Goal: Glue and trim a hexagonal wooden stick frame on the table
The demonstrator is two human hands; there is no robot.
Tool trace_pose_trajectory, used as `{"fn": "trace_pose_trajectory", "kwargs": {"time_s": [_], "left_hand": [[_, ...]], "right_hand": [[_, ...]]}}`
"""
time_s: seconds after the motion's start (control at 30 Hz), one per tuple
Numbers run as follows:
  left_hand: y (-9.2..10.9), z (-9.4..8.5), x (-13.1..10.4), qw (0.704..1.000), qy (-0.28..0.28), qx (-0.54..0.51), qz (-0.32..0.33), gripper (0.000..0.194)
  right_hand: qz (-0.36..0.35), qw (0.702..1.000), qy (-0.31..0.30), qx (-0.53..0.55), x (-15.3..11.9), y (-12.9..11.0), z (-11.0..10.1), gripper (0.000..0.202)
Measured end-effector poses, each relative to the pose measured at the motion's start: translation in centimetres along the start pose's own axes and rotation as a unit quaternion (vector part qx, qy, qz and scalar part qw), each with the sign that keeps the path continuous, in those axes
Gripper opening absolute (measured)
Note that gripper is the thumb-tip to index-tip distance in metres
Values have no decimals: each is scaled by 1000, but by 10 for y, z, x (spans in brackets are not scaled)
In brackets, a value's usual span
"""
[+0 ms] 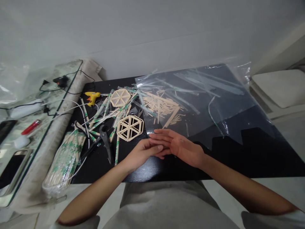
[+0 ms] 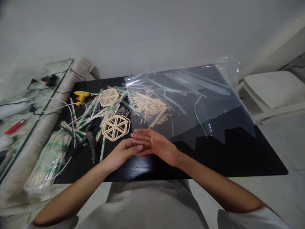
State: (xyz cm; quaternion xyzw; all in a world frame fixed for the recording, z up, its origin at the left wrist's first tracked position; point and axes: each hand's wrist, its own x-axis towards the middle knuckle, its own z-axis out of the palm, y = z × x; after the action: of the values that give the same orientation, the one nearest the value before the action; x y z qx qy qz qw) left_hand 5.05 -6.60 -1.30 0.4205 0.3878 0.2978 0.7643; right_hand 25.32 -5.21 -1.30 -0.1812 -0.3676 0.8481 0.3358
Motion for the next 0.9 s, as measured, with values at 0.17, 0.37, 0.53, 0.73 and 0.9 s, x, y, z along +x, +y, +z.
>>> {"fn": "trace_pose_trajectory", "kwargs": {"time_s": [0.17,0.37,0.53,0.73,0.9], "left_hand": [[-5,-6,2,996,53,74,15,41],[0,-10,-4,992,105,64,7,40],[15,-17,-9,984,157,73,42,34],[32,-29,-14,955,234,152,99,39],[66,-54,-30,837,376,359,167,46]], "right_hand": [[-7,994,-57,-91,-2,0,4,69],[-23,987,-64,-146,-5,-10,9,70],[-27,988,-29,-150,-7,-11,2,67],[-25,994,-23,-107,-6,-7,-7,67],[-43,996,5,-81,-2,-10,-9,61]]}}
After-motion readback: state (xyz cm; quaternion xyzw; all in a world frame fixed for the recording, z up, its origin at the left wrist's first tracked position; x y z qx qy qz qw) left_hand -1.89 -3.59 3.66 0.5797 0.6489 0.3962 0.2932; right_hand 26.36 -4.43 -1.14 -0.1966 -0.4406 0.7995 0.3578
